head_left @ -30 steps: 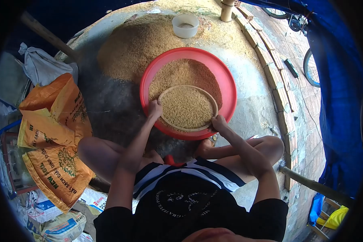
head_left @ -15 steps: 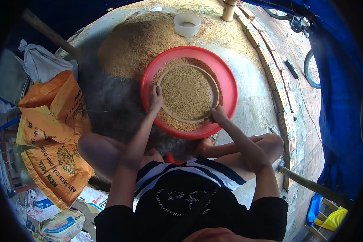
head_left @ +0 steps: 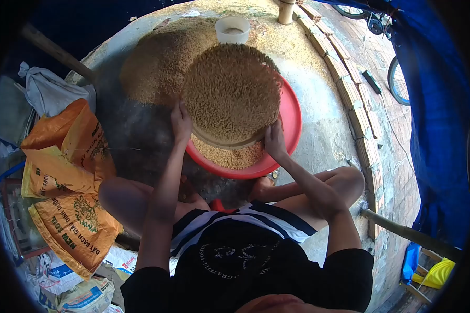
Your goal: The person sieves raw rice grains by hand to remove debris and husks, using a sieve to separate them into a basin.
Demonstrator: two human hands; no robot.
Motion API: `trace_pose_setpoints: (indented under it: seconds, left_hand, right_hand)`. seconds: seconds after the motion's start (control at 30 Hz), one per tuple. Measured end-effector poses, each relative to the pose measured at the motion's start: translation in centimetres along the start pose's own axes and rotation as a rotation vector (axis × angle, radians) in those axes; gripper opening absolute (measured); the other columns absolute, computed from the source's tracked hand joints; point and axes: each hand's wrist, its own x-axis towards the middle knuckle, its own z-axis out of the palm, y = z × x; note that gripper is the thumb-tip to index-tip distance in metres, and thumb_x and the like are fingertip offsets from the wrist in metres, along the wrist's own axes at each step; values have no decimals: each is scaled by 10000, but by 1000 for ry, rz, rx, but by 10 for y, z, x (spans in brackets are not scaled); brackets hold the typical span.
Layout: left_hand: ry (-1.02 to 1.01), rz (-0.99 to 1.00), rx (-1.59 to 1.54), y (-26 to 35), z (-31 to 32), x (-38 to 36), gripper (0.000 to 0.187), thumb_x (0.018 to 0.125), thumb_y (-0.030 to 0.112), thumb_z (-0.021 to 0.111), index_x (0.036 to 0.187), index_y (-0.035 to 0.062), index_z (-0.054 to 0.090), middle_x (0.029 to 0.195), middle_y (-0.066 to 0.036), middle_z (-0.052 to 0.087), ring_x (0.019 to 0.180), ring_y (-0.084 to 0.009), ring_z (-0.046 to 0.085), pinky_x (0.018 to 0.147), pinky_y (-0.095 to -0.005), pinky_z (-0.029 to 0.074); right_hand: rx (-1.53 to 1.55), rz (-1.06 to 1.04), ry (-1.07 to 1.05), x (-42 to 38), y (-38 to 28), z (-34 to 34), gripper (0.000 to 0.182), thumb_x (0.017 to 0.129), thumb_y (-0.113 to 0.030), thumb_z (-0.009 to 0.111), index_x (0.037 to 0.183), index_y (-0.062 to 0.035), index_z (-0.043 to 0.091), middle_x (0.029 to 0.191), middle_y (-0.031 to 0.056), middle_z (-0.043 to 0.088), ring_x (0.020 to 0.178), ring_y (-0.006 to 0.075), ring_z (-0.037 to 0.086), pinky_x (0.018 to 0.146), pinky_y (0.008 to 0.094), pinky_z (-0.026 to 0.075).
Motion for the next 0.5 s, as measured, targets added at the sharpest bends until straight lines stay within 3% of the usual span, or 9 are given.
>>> trace_pose_setpoints:
  seconds: [0.1,0.13,0.17,0.23,0.27,0.33,0.37,0.43,0.5]
  left_hand:
    - [-40,-61,335,-67,14,-25,301,831,207,338,930,-25,501,826,-211,539,778,-357,511,682,-379,390]
    - [-115,-154,389,-67,14,-31,304,830,206,334,923,-32,501,819,-218,536,775,-363,508,675,-383,393]
    - [-192,-244,439,-68,16,-35,308,829,205,331,916,-38,501,812,-225,533,773,-369,505,668,-387,395]
    - [-216,-258,473,-70,14,-29,311,829,208,333,918,-38,500,804,-229,533,770,-373,504,656,-396,394]
    - [-234,-274,509,-71,13,-26,313,829,212,336,920,-39,499,797,-233,533,767,-378,503,644,-404,393]
    - [-139,-159,426,-45,8,-15,304,830,207,337,917,-35,499,756,-223,535,720,-371,508,620,-395,393]
    - [-43,-47,343,-21,3,-8,295,831,203,338,914,-31,498,714,-213,537,673,-364,513,597,-385,392]
    - [-31,-72,178,32,-8,5,275,836,189,335,913,-25,489,650,-184,518,588,-324,486,569,-346,384]
    - [-2,-36,13,47,-13,9,263,837,183,334,911,-23,479,619,-168,490,552,-289,443,550,-320,373]
  right_hand:
    - [-284,14,-105,-13,94,31,204,796,-160,363,869,29,345,656,194,519,476,309,526,444,373,422]
    - [-210,256,-222,-12,95,31,176,804,-140,339,803,31,379,626,162,500,427,215,499,358,300,398]
    - [-211,259,-222,-10,97,30,176,804,-140,339,803,31,379,626,162,500,427,215,499,358,300,398]
    - [39,587,-413,-2,77,20,174,806,-139,329,798,28,376,607,149,496,420,200,498,331,292,393]
    - [38,585,-409,0,75,18,174,806,-139,329,798,28,376,607,149,496,420,200,498,331,292,393]
    - [-53,290,-235,4,73,18,171,813,-151,341,832,18,361,602,152,492,466,240,515,386,321,407]
    - [-52,286,-232,7,58,12,171,813,-151,341,832,18,361,602,152,492,466,240,515,386,321,407]
    - [-9,-73,-27,13,10,-8,210,806,-163,361,886,28,321,660,228,497,590,384,509,532,427,405]
    - [-16,-71,-11,13,-7,-11,205,807,-160,362,894,18,309,664,234,494,601,388,507,535,426,403]
